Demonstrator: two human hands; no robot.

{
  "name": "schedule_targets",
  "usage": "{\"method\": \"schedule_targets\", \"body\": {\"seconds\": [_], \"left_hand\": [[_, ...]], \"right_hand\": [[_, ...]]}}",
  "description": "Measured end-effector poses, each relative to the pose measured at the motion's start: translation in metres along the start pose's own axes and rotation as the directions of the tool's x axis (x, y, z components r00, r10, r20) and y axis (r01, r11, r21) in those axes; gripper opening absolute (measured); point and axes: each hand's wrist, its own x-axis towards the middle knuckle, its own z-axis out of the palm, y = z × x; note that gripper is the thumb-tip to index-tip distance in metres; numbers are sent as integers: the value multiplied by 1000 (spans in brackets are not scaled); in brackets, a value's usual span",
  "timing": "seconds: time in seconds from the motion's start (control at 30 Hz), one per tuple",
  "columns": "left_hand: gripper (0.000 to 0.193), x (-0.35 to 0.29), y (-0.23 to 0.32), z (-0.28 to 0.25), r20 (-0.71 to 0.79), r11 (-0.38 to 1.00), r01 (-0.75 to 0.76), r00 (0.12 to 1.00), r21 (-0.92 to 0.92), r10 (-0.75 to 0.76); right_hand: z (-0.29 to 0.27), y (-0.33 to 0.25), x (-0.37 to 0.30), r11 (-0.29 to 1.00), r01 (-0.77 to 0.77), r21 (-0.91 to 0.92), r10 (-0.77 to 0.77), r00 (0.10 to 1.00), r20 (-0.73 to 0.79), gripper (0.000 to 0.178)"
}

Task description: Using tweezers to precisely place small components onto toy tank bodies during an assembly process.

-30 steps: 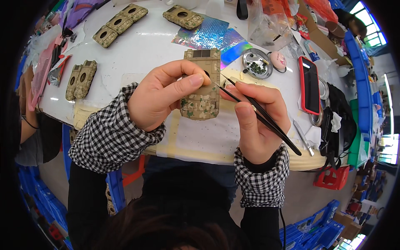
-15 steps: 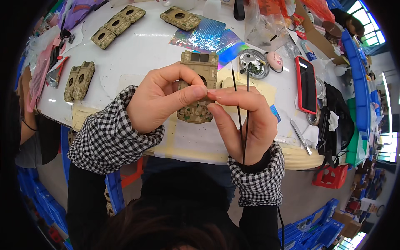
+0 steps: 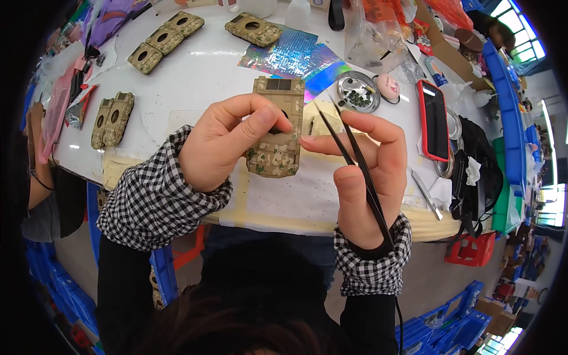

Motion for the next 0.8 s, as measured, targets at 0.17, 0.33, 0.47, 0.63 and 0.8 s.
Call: {"method": "schedule_targets", "body": {"seconds": [0.17,0.33,0.47,0.63,0.8], "left_hand": [[32,-1,3,-1,41,971,197,980,-135,-193],[25,0,-1,-2,26,980,178,984,-89,-176],[21,-1,0,-3,34,968,202,979,-148,-200],[18,-1,5,-4,-36,987,107,993,-121,-112],[15,0,0,-2,-65,996,19,998,-90,-25]], "right_hand": [[-1,3,-2,1000,7,10,-7,997,81,42],[-1,3,-2,999,9,-41,-3,990,141,38],[4,2,0,1000,2,-30,3,989,147,36],[2,1,0,996,13,91,-14,1000,11,38],[-3,-2,-1,990,-15,137,18,1000,-18,29]]}}
